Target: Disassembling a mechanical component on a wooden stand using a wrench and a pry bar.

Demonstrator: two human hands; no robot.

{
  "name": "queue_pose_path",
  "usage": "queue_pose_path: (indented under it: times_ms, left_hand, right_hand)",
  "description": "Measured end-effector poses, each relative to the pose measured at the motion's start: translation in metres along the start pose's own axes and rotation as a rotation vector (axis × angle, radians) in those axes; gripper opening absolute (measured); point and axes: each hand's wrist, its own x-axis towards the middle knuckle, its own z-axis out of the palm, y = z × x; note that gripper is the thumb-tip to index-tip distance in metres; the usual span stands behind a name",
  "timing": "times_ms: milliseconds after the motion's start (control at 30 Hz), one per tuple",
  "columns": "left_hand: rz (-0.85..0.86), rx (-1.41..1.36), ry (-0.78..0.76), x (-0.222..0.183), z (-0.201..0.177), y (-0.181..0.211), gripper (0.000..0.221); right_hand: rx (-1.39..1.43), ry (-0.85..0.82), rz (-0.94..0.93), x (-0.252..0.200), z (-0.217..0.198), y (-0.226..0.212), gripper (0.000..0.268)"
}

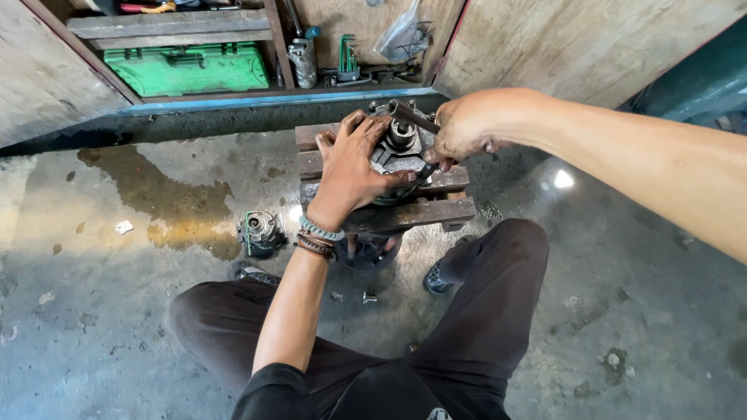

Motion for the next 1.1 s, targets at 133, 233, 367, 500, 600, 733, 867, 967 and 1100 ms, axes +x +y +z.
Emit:
queue_pose_path:
  times_ms: [133,233,367,500,600,733,867,967,1100]
  left_hand:
    - [-0.011,-0.007,-0.021,0.009,0.011,-0.013,0.086]
    - [0.101,0.047,0.153,0.016,0.026,-0.026,0.095]
    - [0.104,0.034,0.145,0.013,0.022,-0.021,0.094]
    - [0.095,0.040,0.151,0.015,0.025,-0.026,0.097]
    - [0.100,0.020,0.155,0.013,0.022,-0.023,0.098]
    - [0.102,0.034,0.157,0.011,0.023,-0.022,0.099]
    - [0.113,0.039,0.139,0.013,0.023,-0.026,0.099]
    - [0.122,0.043,0.133,0.012,0.024,-0.026,0.098]
    - [0.130,0.071,0.104,0.013,0.023,-0.026,0.098]
  right_hand:
    - [-0.322,0.145,-0.251,-0.014,-0.009,0.008,0.041]
    - [-0.533,0.255,-0.247,-0.021,-0.024,0.024,0.021]
    - [-0.626,0.629,-0.676,-0.013,-0.034,0.069,0.026]
    - [-0.678,0.639,-0.872,-0.001,-0.020,0.070,0.012]
    - [-0.952,0.743,-0.922,0.003,-0.014,0.063,0.020]
    - [-0.909,0.733,-1.013,0.004,-0.012,0.053,0.015]
    - [-1.166,0.587,-0.867,0.002,-0.009,0.043,0.025]
    - [-1.232,0.645,-0.955,0.001,-0.009,0.041,0.014]
    - [-1.208,0.599,-0.996,0.002,-0.013,0.038,0.010]
